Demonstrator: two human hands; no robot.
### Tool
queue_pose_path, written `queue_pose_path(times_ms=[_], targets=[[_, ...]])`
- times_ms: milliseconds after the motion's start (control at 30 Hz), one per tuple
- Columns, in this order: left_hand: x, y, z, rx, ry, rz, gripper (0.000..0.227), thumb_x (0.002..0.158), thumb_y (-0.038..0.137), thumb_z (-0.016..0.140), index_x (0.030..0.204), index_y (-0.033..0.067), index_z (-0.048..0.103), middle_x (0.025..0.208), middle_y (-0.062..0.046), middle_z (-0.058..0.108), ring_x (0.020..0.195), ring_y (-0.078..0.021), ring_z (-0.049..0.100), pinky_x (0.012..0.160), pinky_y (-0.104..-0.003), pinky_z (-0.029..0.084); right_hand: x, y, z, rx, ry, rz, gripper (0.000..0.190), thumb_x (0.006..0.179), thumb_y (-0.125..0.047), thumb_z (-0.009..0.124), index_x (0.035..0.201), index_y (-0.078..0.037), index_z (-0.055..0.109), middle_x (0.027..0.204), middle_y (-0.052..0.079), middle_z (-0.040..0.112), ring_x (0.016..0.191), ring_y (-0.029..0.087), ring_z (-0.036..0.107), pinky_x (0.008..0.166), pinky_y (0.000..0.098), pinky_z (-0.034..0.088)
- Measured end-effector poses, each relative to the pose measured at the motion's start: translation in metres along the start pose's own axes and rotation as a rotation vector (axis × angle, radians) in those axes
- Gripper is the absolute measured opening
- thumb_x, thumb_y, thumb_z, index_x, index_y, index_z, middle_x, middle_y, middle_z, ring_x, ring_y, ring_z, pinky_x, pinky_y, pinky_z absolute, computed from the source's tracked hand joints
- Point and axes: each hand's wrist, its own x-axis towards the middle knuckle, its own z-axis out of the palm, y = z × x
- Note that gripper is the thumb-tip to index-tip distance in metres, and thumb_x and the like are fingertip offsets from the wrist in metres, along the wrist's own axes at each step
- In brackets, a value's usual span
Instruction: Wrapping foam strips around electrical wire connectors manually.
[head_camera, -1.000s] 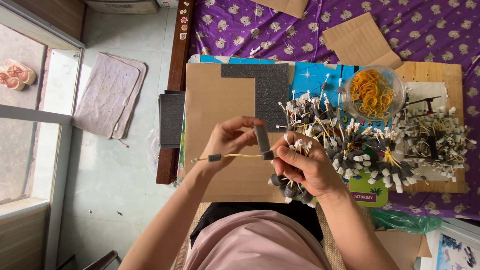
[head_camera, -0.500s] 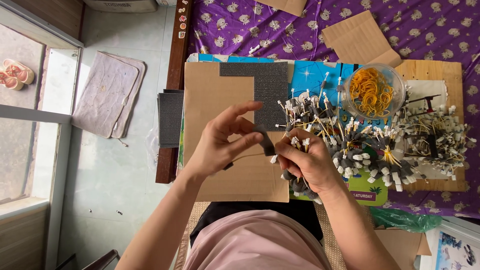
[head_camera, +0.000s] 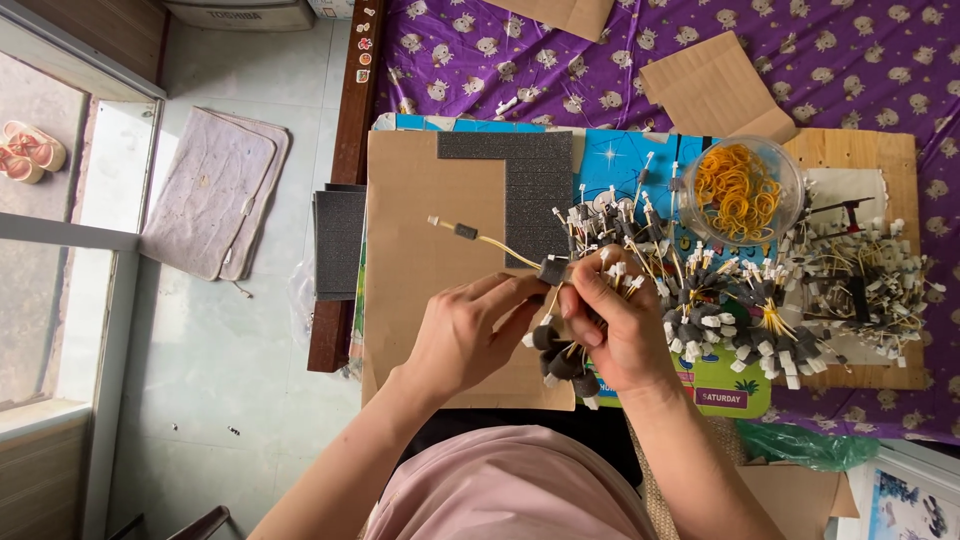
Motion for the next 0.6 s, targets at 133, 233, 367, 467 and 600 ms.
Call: queue_pose_path(times_ms=[133, 233, 367, 467, 600], targets=[[-0.003, -0.017, 0.009, -0.268, 0.007, -0.11, 0.033, 0.089, 0.009, 0.076, 0.119, 0.0023, 0.066, 0.116, -0.012, 0.074, 0.093, -0.0212, 0.075, 0.078, -0.033, 0.062, -0.002, -0.004, 0.005, -0.194, -0.117, -0.08, 0.011, 0.103, -0.016, 0.063, 0.096, -0.008, 0.06, 0.076, 0.009, 0.067, 0.048, 0.004, 0.042, 0.041, 0.0186, 0.03], [-0.007, -0.029, 0.015, -1.178, -0.184, -0.448, 0.036, 0.099, 0.007, 0.069, 0.135, 0.0005, 0.064, 0.125, -0.009, 0.071, 0.116, -0.0146, 0.069, 0.103, -0.033, 0.056, -0.002, -0.012, 0.011, -0.349, -0.168, -0.114, 0.007, 0.1, -0.013, 0.065, 0.1, -0.006, 0.064, 0.077, 0.007, 0.068, 0.051, 0.004, 0.046, 0.043, 0.0191, 0.034], [-0.011, -0.029, 0.016, -1.336, -0.167, -0.477, 0.048, 0.1, 0.003, 0.068, 0.147, 0.0, 0.057, 0.122, -0.01, 0.072, 0.112, -0.0175, 0.07, 0.107, -0.037, 0.054, -0.001, -0.011, 0.008, -0.444, -0.19, -0.117, 0.006, 0.1, -0.009, 0.068, 0.102, -0.004, 0.068, 0.08, 0.003, 0.065, 0.056, 0.003, 0.05, 0.046, 0.0188, 0.036], [-0.01, -0.024, 0.02, -1.565, -0.132, -0.446, 0.057, 0.1, 0.0, 0.067, 0.154, 0.0032, 0.049, 0.126, -0.009, 0.071, 0.109, -0.0177, 0.068, 0.105, -0.037, 0.051, 0.0, -0.014, 0.013, -0.426, -0.201, -0.095, 0.007, 0.098, -0.01, 0.067, 0.1, -0.003, 0.067, 0.091, 0.001, 0.068, 0.064, 0.004, 0.059, 0.047, 0.0192, 0.04], [-0.01, -0.018, 0.025, -1.502, -0.02, -0.525, 0.057, 0.095, -0.003, 0.067, 0.149, 0.0039, 0.049, 0.129, -0.007, 0.07, 0.114, -0.017, 0.068, 0.105, -0.036, 0.051, 0.002, -0.012, 0.01, -0.421, -0.105, -0.039, 0.009, 0.1, -0.013, 0.068, 0.097, -0.005, 0.071, 0.073, 0.002, 0.066, 0.053, 0.002, 0.05, 0.043, 0.018, 0.035]])
